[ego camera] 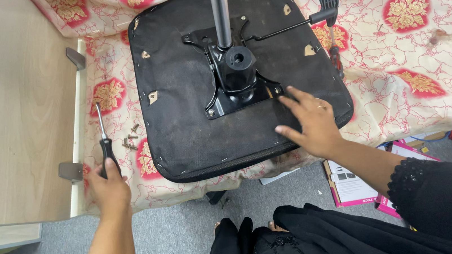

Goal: The person uses a screwdriver to loosen and remove screws from the underside of an office chair seat. They then use a metal rod to pry and detach a metal bracket from the chair base.

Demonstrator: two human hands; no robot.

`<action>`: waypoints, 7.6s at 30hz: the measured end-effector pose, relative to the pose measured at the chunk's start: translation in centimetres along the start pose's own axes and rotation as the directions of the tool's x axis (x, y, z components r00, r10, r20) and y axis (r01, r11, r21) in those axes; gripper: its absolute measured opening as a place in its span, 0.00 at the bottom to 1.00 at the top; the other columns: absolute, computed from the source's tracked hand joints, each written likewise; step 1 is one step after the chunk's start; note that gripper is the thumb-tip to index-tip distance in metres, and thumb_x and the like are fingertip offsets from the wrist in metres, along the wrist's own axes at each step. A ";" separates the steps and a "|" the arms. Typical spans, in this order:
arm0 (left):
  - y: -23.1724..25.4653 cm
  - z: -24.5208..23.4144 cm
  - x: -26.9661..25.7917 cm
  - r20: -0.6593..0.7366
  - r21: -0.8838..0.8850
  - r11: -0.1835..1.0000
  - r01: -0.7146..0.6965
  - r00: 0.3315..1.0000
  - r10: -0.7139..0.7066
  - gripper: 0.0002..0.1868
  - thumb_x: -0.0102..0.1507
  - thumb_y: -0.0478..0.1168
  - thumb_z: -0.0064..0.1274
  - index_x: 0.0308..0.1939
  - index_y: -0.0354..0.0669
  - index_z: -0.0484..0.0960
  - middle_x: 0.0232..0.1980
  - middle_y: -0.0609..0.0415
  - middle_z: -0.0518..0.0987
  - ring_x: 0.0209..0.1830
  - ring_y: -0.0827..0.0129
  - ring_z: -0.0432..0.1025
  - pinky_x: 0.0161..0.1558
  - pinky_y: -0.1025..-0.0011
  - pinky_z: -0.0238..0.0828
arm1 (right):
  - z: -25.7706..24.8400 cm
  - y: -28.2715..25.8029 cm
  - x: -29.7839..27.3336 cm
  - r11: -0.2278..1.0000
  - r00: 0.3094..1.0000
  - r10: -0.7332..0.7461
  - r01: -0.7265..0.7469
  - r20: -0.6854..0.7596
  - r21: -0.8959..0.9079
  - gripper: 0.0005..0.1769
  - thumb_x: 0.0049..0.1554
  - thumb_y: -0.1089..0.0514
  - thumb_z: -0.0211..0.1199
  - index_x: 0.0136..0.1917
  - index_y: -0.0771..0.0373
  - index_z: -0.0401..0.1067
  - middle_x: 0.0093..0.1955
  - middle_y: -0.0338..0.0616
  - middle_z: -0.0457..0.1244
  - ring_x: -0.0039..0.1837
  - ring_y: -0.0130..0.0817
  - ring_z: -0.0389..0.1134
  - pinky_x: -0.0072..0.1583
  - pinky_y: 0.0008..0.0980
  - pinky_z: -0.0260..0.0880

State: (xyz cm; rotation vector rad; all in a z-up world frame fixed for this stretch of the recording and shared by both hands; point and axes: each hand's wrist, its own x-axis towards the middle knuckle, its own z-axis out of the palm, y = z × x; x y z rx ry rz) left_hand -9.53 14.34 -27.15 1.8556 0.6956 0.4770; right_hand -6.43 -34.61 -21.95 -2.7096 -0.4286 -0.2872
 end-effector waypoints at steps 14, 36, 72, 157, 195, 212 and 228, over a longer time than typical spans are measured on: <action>-1.7 1.0 -3.5 0.184 0.506 0.799 -0.326 0.945 0.269 0.31 0.55 0.30 0.58 0.61 0.61 0.80 0.58 0.39 0.69 0.62 0.46 0.66 0.63 0.56 0.65 | -0.5 20.2 6.2 0.817 0.789 0.525 -0.573 0.320 0.073 0.28 0.62 0.54 0.53 0.76 0.47 0.63 0.69 0.54 0.63 0.68 0.51 0.64 0.67 0.45 0.64; -1.6 -0.5 -0.5 0.287 0.338 0.941 -0.003 0.953 -0.100 0.42 0.53 0.37 0.61 0.73 0.56 0.70 0.60 0.44 0.72 0.55 0.58 0.74 0.58 0.61 0.70 | -7.1 8.5 0.2 0.952 0.789 0.276 -0.147 -0.549 0.268 0.06 0.62 0.68 0.69 0.53 0.63 0.77 0.54 0.47 0.55 0.53 0.32 0.64 0.50 0.29 0.75; 22.2 3.9 -13.9 0.370 -0.216 0.867 -0.449 0.784 0.499 0.14 0.71 0.45 0.52 0.55 0.40 0.78 0.53 0.55 0.82 0.48 0.66 0.73 0.52 0.67 0.71 | -18.0 -16.9 -0.7 0.630 0.912 -0.170 0.392 -0.374 0.670 0.18 0.60 0.69 0.68 0.61 0.59 0.70 0.62 0.39 0.55 0.56 0.20 0.59 0.57 0.21 0.63; 8.8 6.4 -7.0 0.645 -0.293 0.956 -0.020 0.733 0.213 0.10 0.61 0.34 0.63 0.32 0.39 0.74 0.53 0.47 0.82 0.50 0.74 0.79 0.54 0.75 0.78 | -6.5 -13.9 11.1 0.776 0.953 -0.227 0.302 -0.201 0.553 0.28 0.69 0.75 0.60 0.73 0.55 0.54 0.59 0.44 0.66 0.61 0.30 0.73 0.62 0.30 0.76; 8.0 6.9 -6.6 0.651 -0.256 0.966 -0.026 0.735 0.192 0.12 0.60 0.35 0.64 0.31 0.40 0.74 0.51 0.51 0.84 0.45 0.77 0.78 0.50 0.76 0.76 | -9.3 -17.7 14.9 0.623 0.893 -0.448 0.274 0.047 0.733 0.10 0.56 0.71 0.53 0.51 0.65 0.60 0.50 0.40 0.59 0.51 0.28 0.68 0.52 0.31 0.70; 8.7 6.7 -6.9 0.657 -0.220 0.975 -0.018 0.737 0.162 0.11 0.60 0.35 0.64 0.31 0.40 0.75 0.50 0.52 0.84 0.44 0.77 0.78 0.50 0.77 0.77 | -10.5 -20.9 14.2 0.910 0.917 -0.397 0.388 -0.034 -0.142 0.16 0.51 0.53 0.71 0.49 0.59 0.72 0.45 0.50 0.68 0.46 0.55 0.70 0.47 0.51 0.71; 10.5 6.7 -7.4 0.656 -0.159 0.985 -0.070 0.738 0.158 0.12 0.60 0.38 0.65 0.40 0.40 0.78 0.48 0.49 0.84 0.45 0.72 0.78 0.50 0.74 0.77 | -12.0 -18.8 16.8 0.872 0.832 -0.353 0.459 0.428 -0.172 0.08 0.42 0.67 0.67 0.28 0.55 0.76 0.37 0.35 0.68 0.47 0.42 0.72 0.49 0.42 0.72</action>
